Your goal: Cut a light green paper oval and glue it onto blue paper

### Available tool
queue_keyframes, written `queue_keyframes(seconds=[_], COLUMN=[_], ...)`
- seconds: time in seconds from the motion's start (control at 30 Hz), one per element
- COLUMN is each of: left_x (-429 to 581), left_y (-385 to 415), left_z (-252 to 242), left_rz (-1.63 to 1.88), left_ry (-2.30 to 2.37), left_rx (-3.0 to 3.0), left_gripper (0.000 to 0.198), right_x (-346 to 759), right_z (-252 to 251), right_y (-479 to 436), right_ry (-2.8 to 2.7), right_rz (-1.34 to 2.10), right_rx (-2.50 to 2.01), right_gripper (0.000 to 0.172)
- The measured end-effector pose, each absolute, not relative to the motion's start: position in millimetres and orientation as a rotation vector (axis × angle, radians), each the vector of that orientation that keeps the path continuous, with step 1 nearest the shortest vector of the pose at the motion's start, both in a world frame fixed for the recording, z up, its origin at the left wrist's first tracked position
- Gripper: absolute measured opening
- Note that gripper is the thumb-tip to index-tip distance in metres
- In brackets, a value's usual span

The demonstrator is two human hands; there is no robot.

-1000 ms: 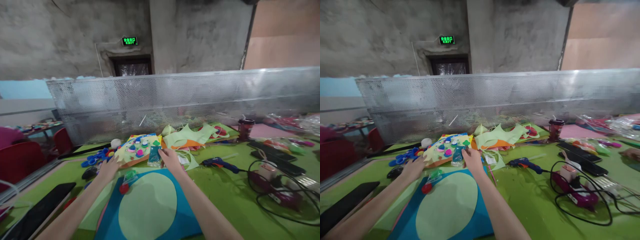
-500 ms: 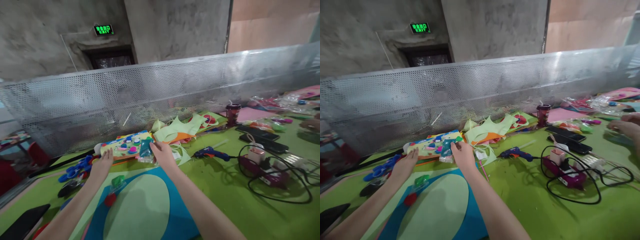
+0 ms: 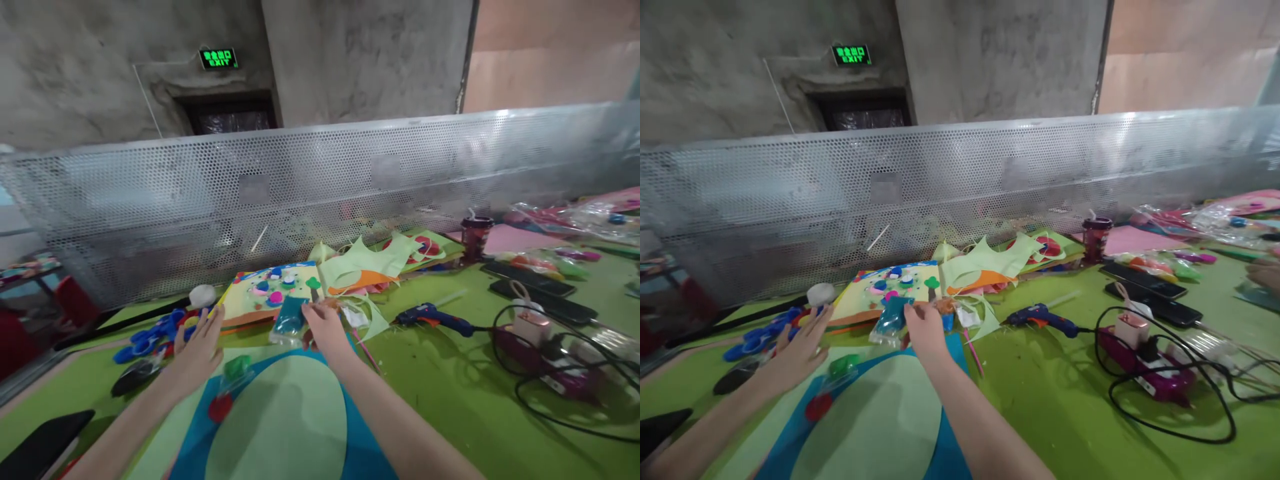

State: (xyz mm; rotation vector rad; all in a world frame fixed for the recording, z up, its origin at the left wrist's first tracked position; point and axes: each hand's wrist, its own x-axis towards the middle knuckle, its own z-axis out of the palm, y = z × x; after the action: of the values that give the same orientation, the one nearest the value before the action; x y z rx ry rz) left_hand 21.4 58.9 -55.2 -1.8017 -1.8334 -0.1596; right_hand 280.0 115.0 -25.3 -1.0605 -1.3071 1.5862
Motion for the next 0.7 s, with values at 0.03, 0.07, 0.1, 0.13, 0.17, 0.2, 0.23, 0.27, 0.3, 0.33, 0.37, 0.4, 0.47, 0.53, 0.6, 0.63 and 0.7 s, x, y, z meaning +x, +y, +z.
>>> queue_keyframes(seconds=[0.03,0.07,0.1,0.13,0.17,0.2,0.23,0.27,0.3,0.33,0.37,0.4,0.47,0.53,0.6,0.63,0.7], left_x=[28.1,36.2,45.3,54.7,63.8,72.2,79.4,85.2,89.7,93.0,95.4,97.0,98.6,98.9,98.4,97.8,96.2], left_y=[43.1,27.4,13.0,0.4,-9.8,-17.3,-22.4,-25.2,-26.2,-26.0,-25.1,-24.1,-22.8,-23.6,-26.2,-27.8,-30.6], left_z=[-54.1,-53.3,-52.8,-52.4,-52.1,-51.4,-50.1,-48.1,-45.5,-42.3,-39.0,-36.0,-32.3,-32.3,-35.4,-37.6,-43.7], left_rz=[-0.170,-0.182,-0.191,-0.206,-0.222,-0.243,-0.263,-0.276,-0.285,-0.289,-0.292,-0.296,-0.324,-0.389,-0.482,-0.532,-0.631], left_ry=[-1.726,-1.618,-1.515,-1.422,-1.346,-1.270,-1.238,-1.208,-1.180,-1.158,-1.135,-1.117,-1.109,-1.149,-1.217,-1.249,-1.283], left_rx=[-1.866,-1.915,-1.956,-1.975,-1.984,-1.984,-1.960,-1.946,-1.939,-1.937,-1.942,-1.952,-1.982,-2.036,-2.115,-2.160,-2.248], left_gripper=[0.049,0.048,0.050,0.047,0.039,0.032,0.026,0.025,0.026,0.027,0.029,0.031,0.038,0.041,0.038,0.035,0.031], right_x=[275.1,270.7,266.9,263.8,261.3,259.5,258.2,257.2,256.6,256.2,255.9,255.8,255.4,255.1,254.9,254.8,254.9], right_z=[-27.8,-30.0,-31.9,-33.4,-34.4,-34.8,-34.8,-34.3,-33.5,-32.6,-31.7,-31.0,-30.7,-31.8,-33.5,-34.3,-35.2], right_y=[110.8,106.1,101.2,96.0,90.7,85.5,80.5,75.9,71.8,68.2,65.4,63.3,60.3,57.1,51.2,47.3,38.7], right_ry=[-1.318,-1.329,-1.340,-1.350,-1.361,-1.370,-1.379,-1.389,-1.399,-1.413,-1.430,-1.448,-1.488,-1.534,-1.585,-1.655,-1.885], right_rz=[1.641,1.695,1.745,1.789,1.825,1.852,1.869,1.878,1.880,1.880,1.878,1.873,1.850,1.800,1.731,1.674,1.503], right_rx=[-1.065,-1.068,-1.070,-1.070,-1.069,-1.069,-1.065,-1.059,-1.049,-1.038,-1.026,-1.016,-0.991,-0.944,-0.873,-0.835,-0.798], right_gripper=[0.023,0.023,0.023,0.023,0.024,0.024,0.025,0.026,0.026,0.026,0.025,0.025,0.025,0.025,0.027,0.028,0.025])
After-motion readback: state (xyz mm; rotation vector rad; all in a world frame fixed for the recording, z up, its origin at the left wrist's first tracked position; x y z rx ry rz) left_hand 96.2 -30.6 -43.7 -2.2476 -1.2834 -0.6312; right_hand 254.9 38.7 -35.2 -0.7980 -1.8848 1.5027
